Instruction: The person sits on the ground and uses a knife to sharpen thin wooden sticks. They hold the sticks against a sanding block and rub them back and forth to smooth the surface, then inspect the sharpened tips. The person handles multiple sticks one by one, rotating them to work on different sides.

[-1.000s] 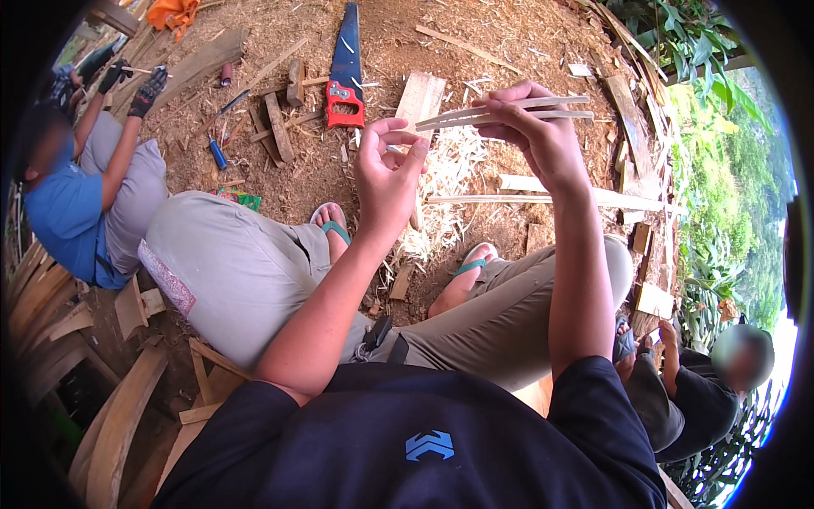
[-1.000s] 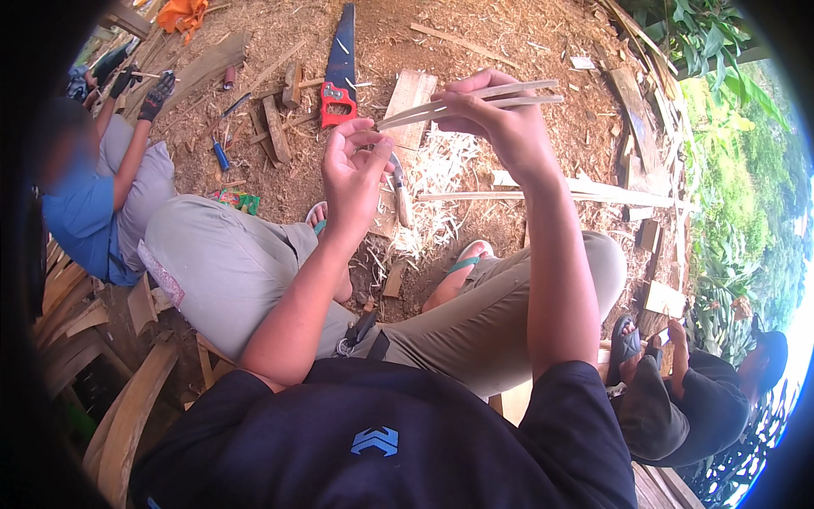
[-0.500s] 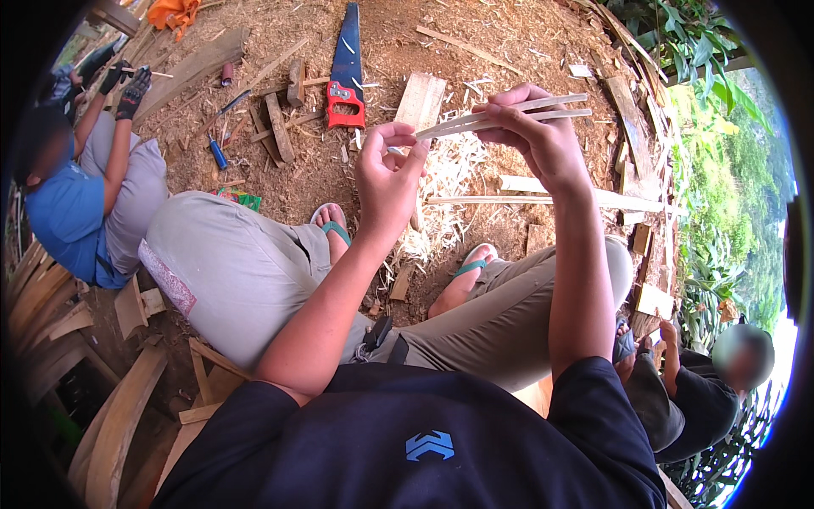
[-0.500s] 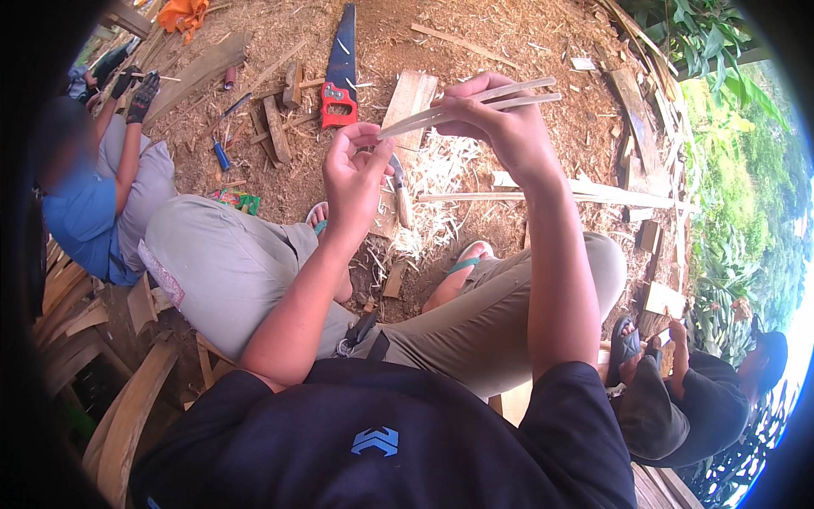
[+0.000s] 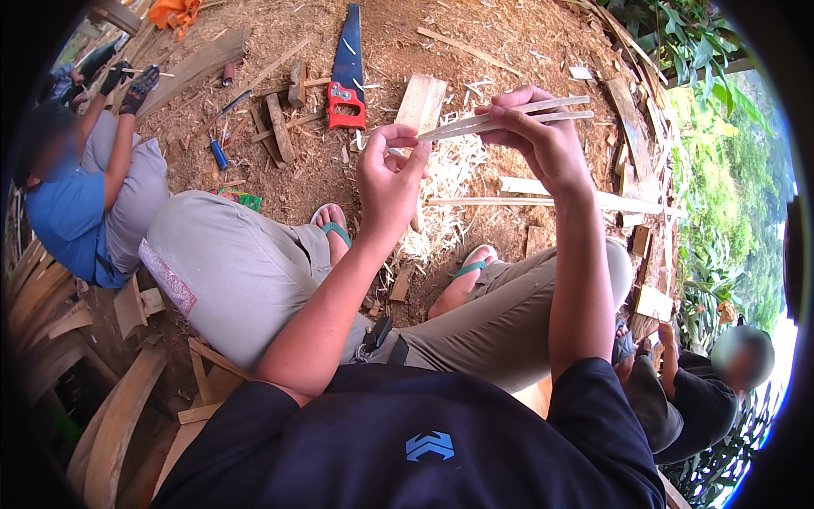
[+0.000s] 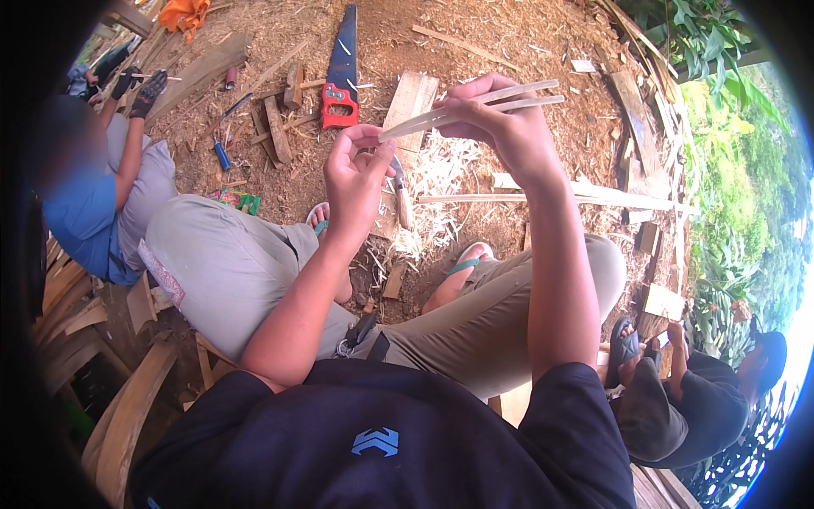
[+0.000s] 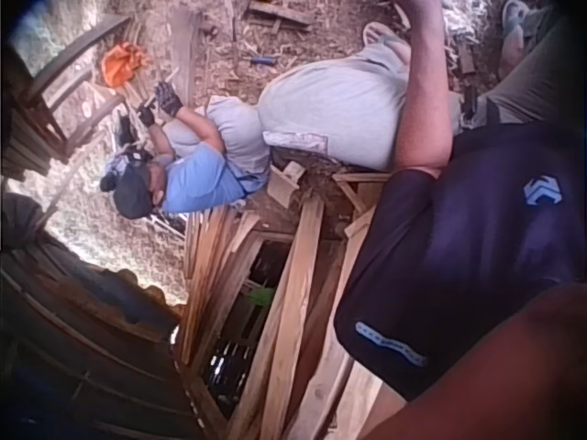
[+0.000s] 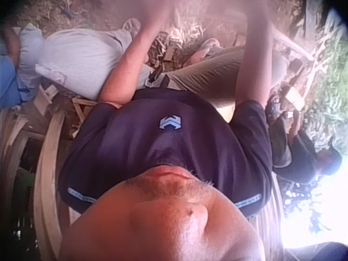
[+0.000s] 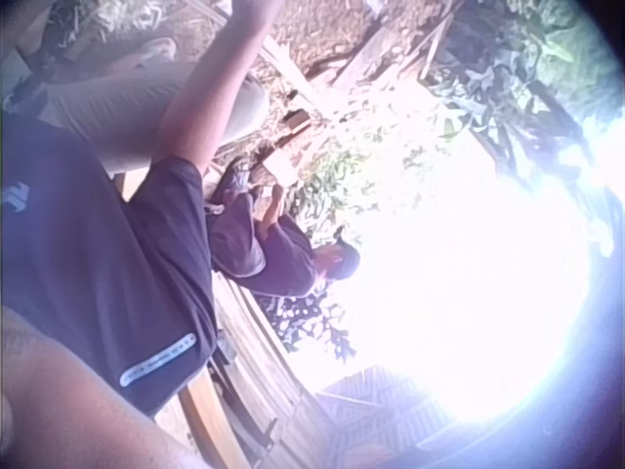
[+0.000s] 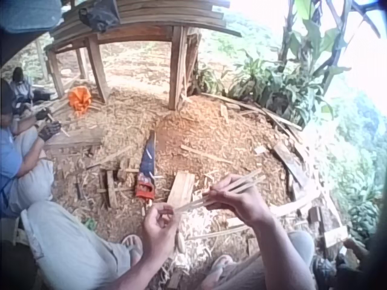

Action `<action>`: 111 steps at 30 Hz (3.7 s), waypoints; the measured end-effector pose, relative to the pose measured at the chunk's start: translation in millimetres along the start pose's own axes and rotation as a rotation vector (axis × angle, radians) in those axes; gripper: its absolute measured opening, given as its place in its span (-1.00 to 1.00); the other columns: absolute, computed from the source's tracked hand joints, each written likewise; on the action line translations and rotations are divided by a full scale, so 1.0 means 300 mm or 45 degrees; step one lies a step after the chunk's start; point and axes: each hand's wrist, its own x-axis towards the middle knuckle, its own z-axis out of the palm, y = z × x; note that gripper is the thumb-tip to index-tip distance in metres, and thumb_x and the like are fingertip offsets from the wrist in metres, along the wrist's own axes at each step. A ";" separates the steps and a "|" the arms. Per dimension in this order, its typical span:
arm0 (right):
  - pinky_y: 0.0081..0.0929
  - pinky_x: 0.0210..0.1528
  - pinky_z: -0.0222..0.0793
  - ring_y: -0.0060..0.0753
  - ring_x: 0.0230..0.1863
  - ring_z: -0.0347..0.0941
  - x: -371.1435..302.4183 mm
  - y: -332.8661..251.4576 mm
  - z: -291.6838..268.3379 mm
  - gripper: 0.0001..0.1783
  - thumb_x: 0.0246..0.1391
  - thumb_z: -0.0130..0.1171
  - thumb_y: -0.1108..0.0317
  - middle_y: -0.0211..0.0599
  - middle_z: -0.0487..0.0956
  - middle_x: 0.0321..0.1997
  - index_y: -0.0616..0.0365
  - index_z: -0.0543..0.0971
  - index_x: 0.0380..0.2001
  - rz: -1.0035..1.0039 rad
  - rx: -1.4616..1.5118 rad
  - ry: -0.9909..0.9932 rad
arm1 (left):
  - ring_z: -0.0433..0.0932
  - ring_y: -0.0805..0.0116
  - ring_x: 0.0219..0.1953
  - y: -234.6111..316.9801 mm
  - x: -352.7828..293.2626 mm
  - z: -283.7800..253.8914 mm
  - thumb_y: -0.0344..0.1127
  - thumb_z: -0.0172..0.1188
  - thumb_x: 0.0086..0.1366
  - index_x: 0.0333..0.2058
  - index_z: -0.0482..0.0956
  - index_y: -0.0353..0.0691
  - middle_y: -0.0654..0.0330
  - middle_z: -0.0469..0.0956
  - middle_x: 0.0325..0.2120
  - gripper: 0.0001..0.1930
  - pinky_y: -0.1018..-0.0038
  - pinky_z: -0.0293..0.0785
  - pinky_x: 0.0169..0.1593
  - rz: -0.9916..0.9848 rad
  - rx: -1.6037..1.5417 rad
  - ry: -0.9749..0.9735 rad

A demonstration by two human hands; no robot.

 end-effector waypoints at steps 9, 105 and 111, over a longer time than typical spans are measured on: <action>-0.35 -0.05 0.68 -0.20 -0.16 0.67 0.000 0.001 -0.001 -0.77 0.11 0.30 0.49 0.01 0.65 -0.20 0.37 0.53 -0.20 0.011 0.031 -0.032 | 0.58 0.54 -0.51 0.026 -0.012 0.008 -0.42 0.27 0.31 -0.08 0.47 -0.37 0.14 0.56 -0.29 -0.73 0.64 0.50 -0.46 0.035 -0.092 -0.134; -0.39 -0.01 0.68 -0.18 -0.11 0.64 0.012 -0.006 -0.028 -0.85 0.13 0.28 0.54 -0.03 0.61 -0.18 0.29 0.47 -0.33 0.228 0.179 -0.095 | 0.60 0.51 -0.57 0.025 -0.032 0.006 -0.40 0.27 0.34 -0.16 0.46 -0.29 0.06 0.68 -0.32 -0.81 0.68 0.35 -0.55 0.090 -0.109 -0.068; -0.42 -0.02 0.68 -0.20 -0.12 0.64 0.011 -0.014 -0.033 -0.85 0.14 0.28 0.53 -0.04 0.61 -0.20 0.28 0.48 -0.35 0.251 0.132 -0.089 | 0.62 0.47 -0.60 0.026 -0.030 0.016 -0.38 0.32 0.30 -0.20 0.47 -0.34 0.04 0.67 -0.37 -0.77 0.67 0.34 -0.61 0.072 -0.164 -0.034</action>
